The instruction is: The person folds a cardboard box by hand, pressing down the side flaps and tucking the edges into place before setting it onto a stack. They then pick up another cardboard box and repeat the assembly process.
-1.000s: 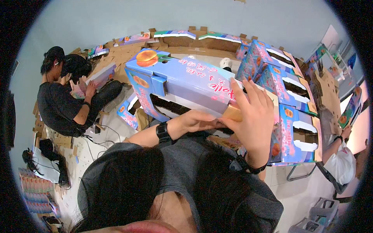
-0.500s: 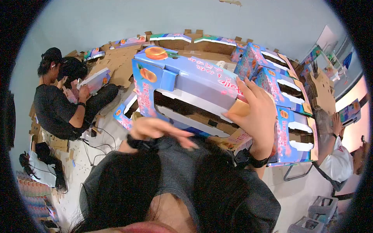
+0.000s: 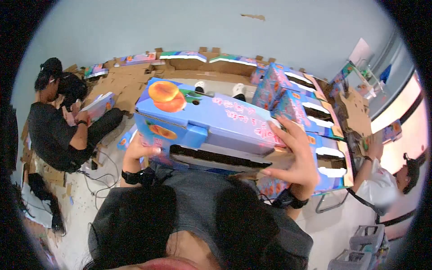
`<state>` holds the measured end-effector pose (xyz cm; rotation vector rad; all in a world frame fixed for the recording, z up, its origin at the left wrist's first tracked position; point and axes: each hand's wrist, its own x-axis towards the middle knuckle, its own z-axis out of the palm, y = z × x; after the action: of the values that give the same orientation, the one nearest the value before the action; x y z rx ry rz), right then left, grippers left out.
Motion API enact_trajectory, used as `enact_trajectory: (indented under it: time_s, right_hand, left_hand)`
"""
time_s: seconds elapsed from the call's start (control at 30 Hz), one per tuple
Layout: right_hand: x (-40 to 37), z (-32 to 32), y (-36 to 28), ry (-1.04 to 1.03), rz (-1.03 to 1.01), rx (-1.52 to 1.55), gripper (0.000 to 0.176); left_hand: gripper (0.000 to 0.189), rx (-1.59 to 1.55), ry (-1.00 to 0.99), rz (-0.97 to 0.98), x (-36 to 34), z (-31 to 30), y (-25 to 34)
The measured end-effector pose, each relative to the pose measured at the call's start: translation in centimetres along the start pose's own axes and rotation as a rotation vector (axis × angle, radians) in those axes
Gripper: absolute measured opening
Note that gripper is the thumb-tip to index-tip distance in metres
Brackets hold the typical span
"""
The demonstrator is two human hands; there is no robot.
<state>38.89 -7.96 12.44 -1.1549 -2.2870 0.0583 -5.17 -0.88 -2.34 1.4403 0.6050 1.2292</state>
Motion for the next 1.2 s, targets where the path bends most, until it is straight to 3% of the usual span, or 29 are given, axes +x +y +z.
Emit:
enact_trajectory:
  time_s: [0.13,0.17,0.3,0.4,0.53,0.57,0.67,0.77,0.83,0.93,1.03,1.2]
  right_hand:
    - [-0.7,2.2,0.9,0.334,0.128,0.21,0.084]
    - [-0.8,1.7,0.9,0.392,0.046,0.019,0.079]
    - [-1.3,1.9,1.9,0.621,0.225,-0.263,0.076]
    - [-2.6,2.9,4.5,0.523,0.444,-0.022,0.074]
    - [-3.5,5.9,6.6,0.36,0.545,-0.041,0.062]
    - [-4.0,7.4,8.4,0.393,0.528,0.082,0.046]
    - [-4.5,10.1,11.7,-0.031,0.702,0.229,0.036]
    - [-2.8,13.1,10.7,-0.396,0.734,0.506,0.039]
    - [-1.9,15.7,9.8,-0.582,0.797,0.856,0.043]
    - [0.5,17.7,7.5,-0.745,0.584,0.744,0.046]
    - [4.1,18.2,6.6,-0.752,0.388,0.685,0.058]
    - [8.1,20.7,4.0,-0.69,0.066,0.789,0.098]
  left_hand:
    - [0.109,-0.106,0.123,-0.063,1.4,1.2,-0.1]
    - [0.106,-0.139,0.149,-0.094,1.4,0.9,-0.6]
    - [0.087,-0.316,0.309,-0.188,1.3,-1.1,-5.1]
    - [0.079,-0.34,0.393,-0.202,2.0,-2.0,-5.9]
    - [0.076,-0.309,0.476,-0.201,3.4,-1.4,-5.7]
    - [0.075,-0.303,0.482,-0.195,3.8,-1.2,-5.6]
    - [0.063,-0.295,0.544,-0.238,4.6,-1.6,-6.4]
    - [0.043,-0.358,0.527,-0.294,4.8,-2.1,-6.7]
    - [0.037,-0.451,0.524,-0.308,4.5,-2.7,-7.5]
    - [0.03,-0.594,0.574,-0.27,3.4,-4.0,-8.7]
    - [0.027,-0.7,0.604,-0.216,1.8,-5.3,-8.1]
    - [0.031,-0.809,0.597,-0.111,3.2,-5.2,-7.6]
